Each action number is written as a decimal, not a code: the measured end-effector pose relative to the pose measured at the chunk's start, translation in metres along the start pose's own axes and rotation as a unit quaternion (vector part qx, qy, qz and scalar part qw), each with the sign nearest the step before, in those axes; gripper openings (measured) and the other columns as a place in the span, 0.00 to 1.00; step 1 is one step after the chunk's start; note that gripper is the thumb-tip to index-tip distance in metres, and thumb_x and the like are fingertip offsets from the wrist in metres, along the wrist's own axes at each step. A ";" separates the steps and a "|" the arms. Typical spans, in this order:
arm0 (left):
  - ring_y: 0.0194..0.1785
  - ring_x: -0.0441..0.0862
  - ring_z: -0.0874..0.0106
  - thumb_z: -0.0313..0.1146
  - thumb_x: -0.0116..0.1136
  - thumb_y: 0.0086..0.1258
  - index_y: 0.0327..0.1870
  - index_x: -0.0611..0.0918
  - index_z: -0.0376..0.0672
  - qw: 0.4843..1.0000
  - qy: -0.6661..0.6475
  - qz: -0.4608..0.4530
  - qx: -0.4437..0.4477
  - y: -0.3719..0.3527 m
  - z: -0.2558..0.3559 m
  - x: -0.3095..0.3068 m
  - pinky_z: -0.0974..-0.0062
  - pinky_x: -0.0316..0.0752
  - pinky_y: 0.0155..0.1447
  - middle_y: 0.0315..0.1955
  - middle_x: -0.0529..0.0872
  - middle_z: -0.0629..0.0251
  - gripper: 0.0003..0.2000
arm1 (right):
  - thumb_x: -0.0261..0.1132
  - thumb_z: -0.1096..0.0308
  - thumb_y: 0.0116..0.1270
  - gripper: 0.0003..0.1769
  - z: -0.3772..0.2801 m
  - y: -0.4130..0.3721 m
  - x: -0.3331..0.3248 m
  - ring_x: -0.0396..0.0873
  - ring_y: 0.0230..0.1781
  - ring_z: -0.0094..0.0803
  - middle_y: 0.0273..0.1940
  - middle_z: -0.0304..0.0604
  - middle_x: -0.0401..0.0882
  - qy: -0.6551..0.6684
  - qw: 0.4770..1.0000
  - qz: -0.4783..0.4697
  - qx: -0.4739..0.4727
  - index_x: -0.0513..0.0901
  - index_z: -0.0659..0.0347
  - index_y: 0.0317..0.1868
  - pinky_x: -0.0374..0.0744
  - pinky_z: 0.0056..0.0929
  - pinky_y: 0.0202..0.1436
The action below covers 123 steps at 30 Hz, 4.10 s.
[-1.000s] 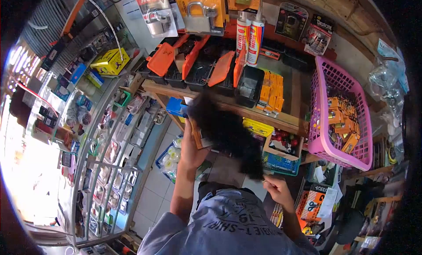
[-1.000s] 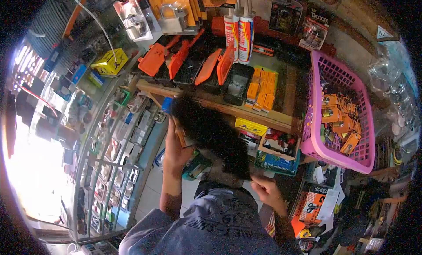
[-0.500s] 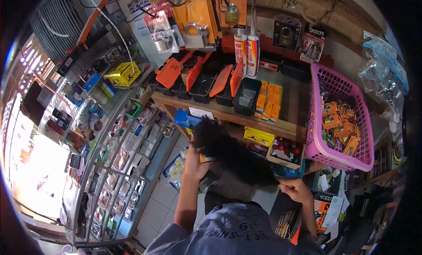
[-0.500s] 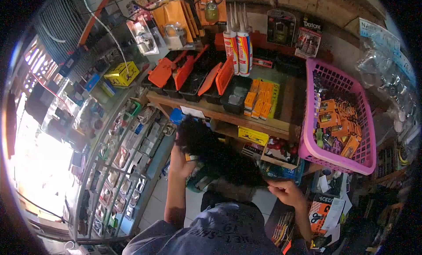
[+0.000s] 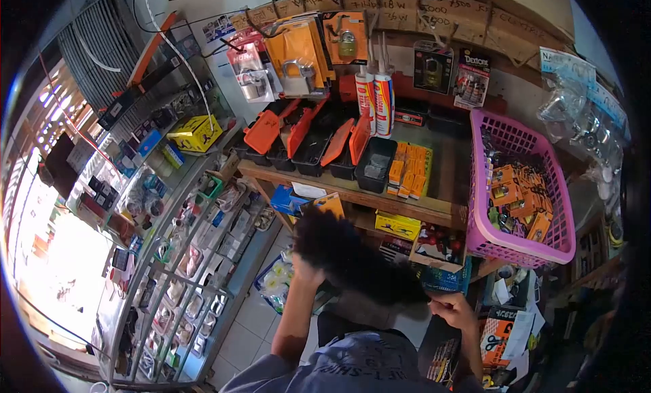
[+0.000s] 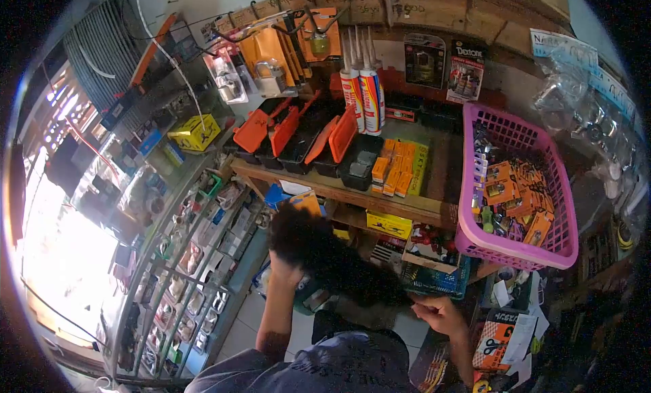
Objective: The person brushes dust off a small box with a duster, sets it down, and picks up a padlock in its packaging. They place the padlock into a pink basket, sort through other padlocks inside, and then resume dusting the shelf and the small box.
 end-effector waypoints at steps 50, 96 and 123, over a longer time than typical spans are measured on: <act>0.61 0.77 0.59 0.55 0.42 0.78 0.64 0.75 0.43 0.975 -0.076 -0.133 -0.158 0.002 -0.023 0.013 0.60 0.72 0.65 0.61 0.78 0.59 0.26 | 0.61 0.79 0.69 0.20 -0.031 -0.020 -0.047 0.75 0.29 0.20 0.29 0.38 0.81 0.033 0.998 0.044 -0.020 0.79 0.64 0.61 0.75 0.22 0.37; 0.61 0.77 0.64 0.55 0.40 0.79 0.63 0.75 0.47 0.973 0.118 0.187 0.060 0.018 -0.012 -0.010 0.64 0.72 0.65 0.61 0.78 0.65 0.25 | 0.62 0.62 0.73 0.22 0.038 0.018 0.066 0.81 0.35 0.23 0.37 0.41 0.86 0.101 0.993 0.052 0.024 0.78 0.60 0.64 0.80 0.26 0.45; 0.59 0.76 0.55 0.53 0.44 0.75 0.65 0.70 0.45 0.999 -0.016 -0.032 0.018 0.046 -0.033 -0.034 0.44 0.71 0.64 0.60 0.75 0.52 0.26 | 0.60 0.74 0.73 0.24 0.030 0.012 0.117 0.64 0.28 0.17 0.28 0.30 0.70 0.068 0.993 0.095 -0.021 0.72 0.62 0.68 0.70 0.19 0.36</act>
Point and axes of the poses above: each hand's wrist, its own y-axis towards the middle knuckle, its own x-axis out of the palm, z = x × y, the point moved 6 cm from there along y, towards the middle knuckle
